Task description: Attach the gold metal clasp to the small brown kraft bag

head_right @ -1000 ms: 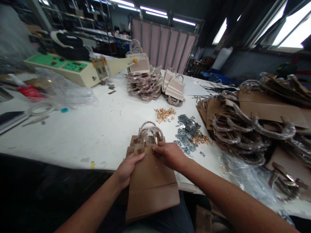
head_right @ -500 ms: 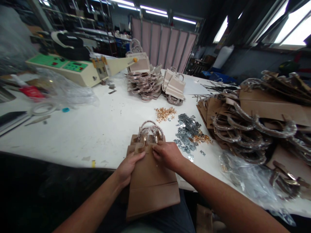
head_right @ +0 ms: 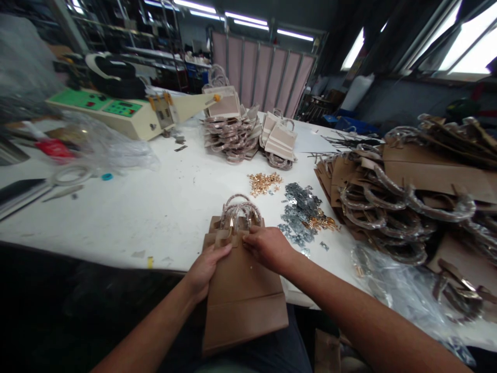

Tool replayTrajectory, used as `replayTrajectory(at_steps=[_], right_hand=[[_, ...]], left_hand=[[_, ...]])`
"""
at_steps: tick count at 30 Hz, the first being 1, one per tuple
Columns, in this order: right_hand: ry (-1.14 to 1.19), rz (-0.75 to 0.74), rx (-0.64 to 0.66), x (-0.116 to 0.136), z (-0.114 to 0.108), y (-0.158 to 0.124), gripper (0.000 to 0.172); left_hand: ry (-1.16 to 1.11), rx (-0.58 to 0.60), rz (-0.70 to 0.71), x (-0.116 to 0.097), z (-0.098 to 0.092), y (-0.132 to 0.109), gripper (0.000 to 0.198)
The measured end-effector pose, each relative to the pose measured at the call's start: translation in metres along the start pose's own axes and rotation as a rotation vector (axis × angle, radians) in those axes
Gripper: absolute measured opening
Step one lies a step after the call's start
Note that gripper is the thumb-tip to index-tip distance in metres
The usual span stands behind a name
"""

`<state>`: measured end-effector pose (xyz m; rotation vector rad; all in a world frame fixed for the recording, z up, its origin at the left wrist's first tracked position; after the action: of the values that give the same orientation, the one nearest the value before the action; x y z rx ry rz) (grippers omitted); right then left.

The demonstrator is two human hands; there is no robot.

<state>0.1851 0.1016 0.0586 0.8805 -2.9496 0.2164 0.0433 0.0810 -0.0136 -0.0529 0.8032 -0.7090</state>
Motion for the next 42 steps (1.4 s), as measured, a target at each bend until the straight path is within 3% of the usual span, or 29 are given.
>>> replayTrajectory(at_steps=[10, 18, 23, 27, 30, 32, 34, 38, 42], right_hand=[[0.233, 0.106, -0.246, -0.006, 0.012, -0.02, 0.014], [0.044, 0.076, -0.106, 0.006, 0.004, -0.011, 0.011], [-0.008, 0.133, -0.138, 0.009, 0.007, -0.013, 0.009], [0.131, 0.024, -0.336, 0.018, -0.008, -0.036, 0.028], [0.275, -0.011, -0.583, 0.016, -0.016, -0.069, 0.046], [0.355, 0.087, -0.728, -0.004, -0.008, -0.094, 0.044], [0.406, 0.295, -0.755, -0.04, 0.01, -0.116, 0.034], [0.407, 0.73, -0.613, -0.137, 0.049, -0.157, 0.03], [0.381, 0.891, -0.536, -0.212, 0.056, -0.174, 0.047]], left_hand=[[0.045, 0.025, 0.01, -0.002, 0.002, -0.002, 0.038], [0.043, 0.018, 0.027, -0.002, 0.0, -0.005, 0.038], [0.071, -0.034, 0.029, -0.004, 0.003, -0.005, 0.042], [0.204, -0.115, 0.074, -0.01, 0.006, -0.004, 0.05], [0.488, -0.26, 0.192, -0.023, 0.004, -0.005, 0.06], [0.727, -0.372, 0.294, -0.034, 0.003, -0.008, 0.073], [0.93, -0.432, 0.37, -0.042, 0.005, -0.01, 0.082], [1.184, -0.47, 0.262, -0.047, 0.005, -0.006, 0.068], [1.248, -0.521, 0.174, -0.052, 0.002, 0.001, 0.067]])
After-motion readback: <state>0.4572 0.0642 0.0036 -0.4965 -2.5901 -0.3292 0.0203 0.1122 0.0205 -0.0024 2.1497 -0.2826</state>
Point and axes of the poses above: each hand's wrist, its own y-axis towards the middle knuckle, its own z-axis out of the palm, x = y × z, the point moved 6 cm from there along y, towards the middle knuckle, and after that the axes turned 10 degrees about x, right-handed, at the moved point
